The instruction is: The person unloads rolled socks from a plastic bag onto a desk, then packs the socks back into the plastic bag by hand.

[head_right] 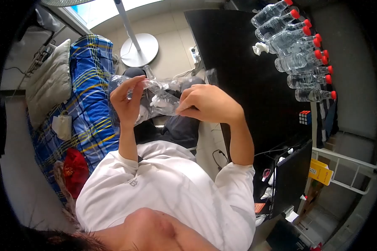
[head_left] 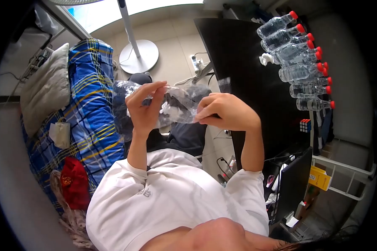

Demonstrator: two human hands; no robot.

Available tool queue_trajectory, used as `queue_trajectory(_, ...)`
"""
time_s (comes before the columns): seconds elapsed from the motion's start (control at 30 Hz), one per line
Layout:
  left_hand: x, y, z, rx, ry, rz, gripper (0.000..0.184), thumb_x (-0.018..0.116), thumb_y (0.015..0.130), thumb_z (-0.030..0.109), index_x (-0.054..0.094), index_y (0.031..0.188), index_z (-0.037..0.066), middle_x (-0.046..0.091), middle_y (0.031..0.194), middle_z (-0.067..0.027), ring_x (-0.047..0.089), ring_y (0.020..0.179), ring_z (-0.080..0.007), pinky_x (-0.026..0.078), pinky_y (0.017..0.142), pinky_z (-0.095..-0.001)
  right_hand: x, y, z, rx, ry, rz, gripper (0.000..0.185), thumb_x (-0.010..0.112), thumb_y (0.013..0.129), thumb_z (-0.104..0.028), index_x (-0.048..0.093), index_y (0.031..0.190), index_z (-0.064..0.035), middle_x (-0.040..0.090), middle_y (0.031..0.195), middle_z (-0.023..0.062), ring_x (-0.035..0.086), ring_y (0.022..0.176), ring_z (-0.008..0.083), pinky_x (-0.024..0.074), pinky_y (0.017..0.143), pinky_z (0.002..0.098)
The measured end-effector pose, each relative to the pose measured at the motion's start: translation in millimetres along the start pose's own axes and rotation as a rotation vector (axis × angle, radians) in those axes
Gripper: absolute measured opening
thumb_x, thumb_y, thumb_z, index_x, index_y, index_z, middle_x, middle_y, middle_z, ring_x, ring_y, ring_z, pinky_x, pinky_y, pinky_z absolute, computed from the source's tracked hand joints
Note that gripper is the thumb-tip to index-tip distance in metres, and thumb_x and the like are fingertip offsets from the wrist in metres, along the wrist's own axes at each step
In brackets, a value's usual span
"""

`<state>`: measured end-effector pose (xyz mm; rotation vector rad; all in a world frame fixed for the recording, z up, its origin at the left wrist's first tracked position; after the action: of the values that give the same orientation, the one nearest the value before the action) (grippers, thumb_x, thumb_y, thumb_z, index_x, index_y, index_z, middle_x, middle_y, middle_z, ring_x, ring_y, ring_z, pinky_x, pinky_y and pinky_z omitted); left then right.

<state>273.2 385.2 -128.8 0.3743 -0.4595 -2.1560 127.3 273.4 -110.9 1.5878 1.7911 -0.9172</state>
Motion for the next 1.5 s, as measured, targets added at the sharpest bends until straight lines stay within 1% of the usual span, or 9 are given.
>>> queue_trajectory(0.27,8,1,10,0.082,0.027,-0.059,0.016,0.072,0.088,-0.005,0.077,0.103,-0.001,0.075,0.086,-0.0105,0.07,0.075,-0.0144,0.052,0.069,-0.0249,4,-2,19,-0.056,0.392,-0.164,0.049,0.087,0.077,-0.029,0.073,0.117,-0.0047,0.075,0.106,0.0095,0.07,0.1,0.0286,0.0533,0.091,0.0381)
queue_trajectory(0.6,9,0,10,0.082,0.019,-0.063,0.017,0.071,0.088,-0.005,0.077,0.104,-0.001,0.075,0.085,-0.0106,0.069,0.074,-0.0145,0.051,0.069,-0.0247,14,0,44,0.212,0.244,-0.166,0.071,0.091,0.073,-0.031,0.063,0.134,-0.0062,0.071,0.112,0.0097,0.068,0.107,0.0284,0.0517,0.096,0.0394)
queue_trajectory(0.77,6,0,11,0.093,0.006,-0.055,0.017,0.07,0.088,-0.006,0.077,0.103,-0.001,0.074,0.085,-0.0106,0.068,0.073,-0.0142,0.051,0.068,-0.0247,26,5,28,-0.058,0.357,-0.211,0.085,0.093,0.068,-0.035,0.059,0.141,-0.0082,0.069,0.12,0.0128,0.065,0.112,0.032,0.0499,0.099,0.0414)
queue_trajectory(0.9,5,-1,9,0.084,0.0,-0.058,0.017,0.07,0.088,-0.006,0.077,0.103,-0.002,0.074,0.084,-0.0108,0.068,0.073,-0.0142,0.051,0.068,-0.0244,37,13,28,-0.011,0.275,-0.245,0.091,0.094,0.068,-0.039,0.056,0.144,-0.0065,0.068,0.126,0.0145,0.064,0.116,0.0319,0.0489,0.103,0.0417)
queue_trajectory(1.0,1,-1,5,0.058,-0.02,-0.037,0.017,0.07,0.088,-0.007,0.077,0.103,-0.002,0.074,0.084,-0.0104,0.068,0.073,-0.0142,0.051,0.068,-0.0243,58,13,17,-0.212,0.607,-0.416,0.097,0.093,0.066,-0.046,0.056,0.145,-0.0047,0.068,0.128,0.0143,0.064,0.117,0.0308,0.0478,0.104,0.0424)
queue_trajectory(1.2,-4,-1,-2,0.008,-0.129,-0.016,0.017,0.069,0.087,-0.009,0.076,0.102,-0.004,0.074,0.084,-0.0101,0.068,0.075,-0.0137,0.051,0.069,-0.0241,42,27,25,-0.327,1.102,-0.277,0.083,0.069,0.085,-0.068,0.067,0.131,0.0015,0.073,0.103,0.0091,0.068,0.101,0.0201,0.0511,0.094,0.0364)
queue_trajectory(1.27,-4,-1,3,0.04,-0.066,-0.016,0.016,0.068,0.087,-0.01,0.076,0.101,-0.004,0.075,0.085,-0.0106,0.069,0.075,-0.0135,0.051,0.069,-0.024,55,38,35,-0.298,1.176,-0.183,0.069,0.063,0.095,-0.061,0.071,0.126,0.0007,0.073,0.096,0.0077,0.069,0.095,0.0175,0.0519,0.089,0.0338)
queue_trajectory(1.37,-2,-1,4,0.038,-0.077,-0.025,0.016,0.068,0.087,-0.009,0.076,0.1,-0.004,0.075,0.086,-0.011,0.069,0.075,-0.0135,0.051,0.07,-0.024,93,50,84,0.224,0.882,-0.059,0.034,0.058,0.1,-0.023,0.075,0.121,-0.0038,0.075,0.11,0.0117,0.07,0.099,0.0208,0.0521,0.092,0.0294)
queue_trajectory(1.5,1,-1,0,-0.006,-0.084,-0.067,0.016,0.068,0.088,-0.009,0.076,0.1,-0.003,0.075,0.087,-0.0112,0.07,0.076,-0.0135,0.051,0.07,-0.0242,123,57,70,0.149,0.699,-0.18,0.033,0.062,0.091,-0.012,0.077,0.121,-0.0099,0.076,0.114,0.0099,0.069,0.104,0.0205,0.0512,0.101,0.0323)
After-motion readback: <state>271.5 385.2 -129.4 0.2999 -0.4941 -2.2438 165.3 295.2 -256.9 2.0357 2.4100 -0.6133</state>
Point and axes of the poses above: each hand's wrist, its own y-axis towards the middle knuckle, its own x-axis out of the palm, z = x × y, the point moved 10 cm from there along y, towards the middle knuckle
